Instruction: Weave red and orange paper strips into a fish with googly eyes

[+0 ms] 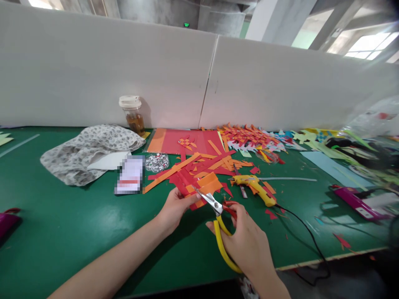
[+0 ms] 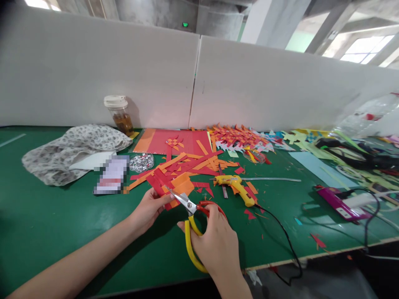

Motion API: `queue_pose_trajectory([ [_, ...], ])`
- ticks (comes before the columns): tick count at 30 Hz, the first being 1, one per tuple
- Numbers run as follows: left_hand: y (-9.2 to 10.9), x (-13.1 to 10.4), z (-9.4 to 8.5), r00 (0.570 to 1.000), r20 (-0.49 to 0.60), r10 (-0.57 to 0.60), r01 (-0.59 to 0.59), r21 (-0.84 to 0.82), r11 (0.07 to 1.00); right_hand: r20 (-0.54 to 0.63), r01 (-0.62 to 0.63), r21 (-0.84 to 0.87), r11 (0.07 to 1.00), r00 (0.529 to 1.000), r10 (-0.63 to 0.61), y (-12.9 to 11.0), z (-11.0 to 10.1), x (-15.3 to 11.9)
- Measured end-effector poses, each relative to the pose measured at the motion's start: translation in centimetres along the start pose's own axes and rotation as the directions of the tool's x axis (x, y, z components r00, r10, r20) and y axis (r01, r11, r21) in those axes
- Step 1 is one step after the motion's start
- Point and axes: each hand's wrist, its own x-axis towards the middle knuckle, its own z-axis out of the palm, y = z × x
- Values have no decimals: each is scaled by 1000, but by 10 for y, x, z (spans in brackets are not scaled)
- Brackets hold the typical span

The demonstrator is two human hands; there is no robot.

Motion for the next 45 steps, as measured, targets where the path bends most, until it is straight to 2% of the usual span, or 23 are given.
queue_pose_trajectory([
  [16,0,1,0,999,43,26,-25,-18,1000,-18,68,-11,998,998,-68,0,-2,4],
  [28,1,0,-3,999,47,27,-28,37,999,-28,97,64,993,995,-95,2,-2,3],
  [45,4,-1,-1,1000,22,9,-10,25,1000,-53,112,22,993,992,-110,4,0,5],
])
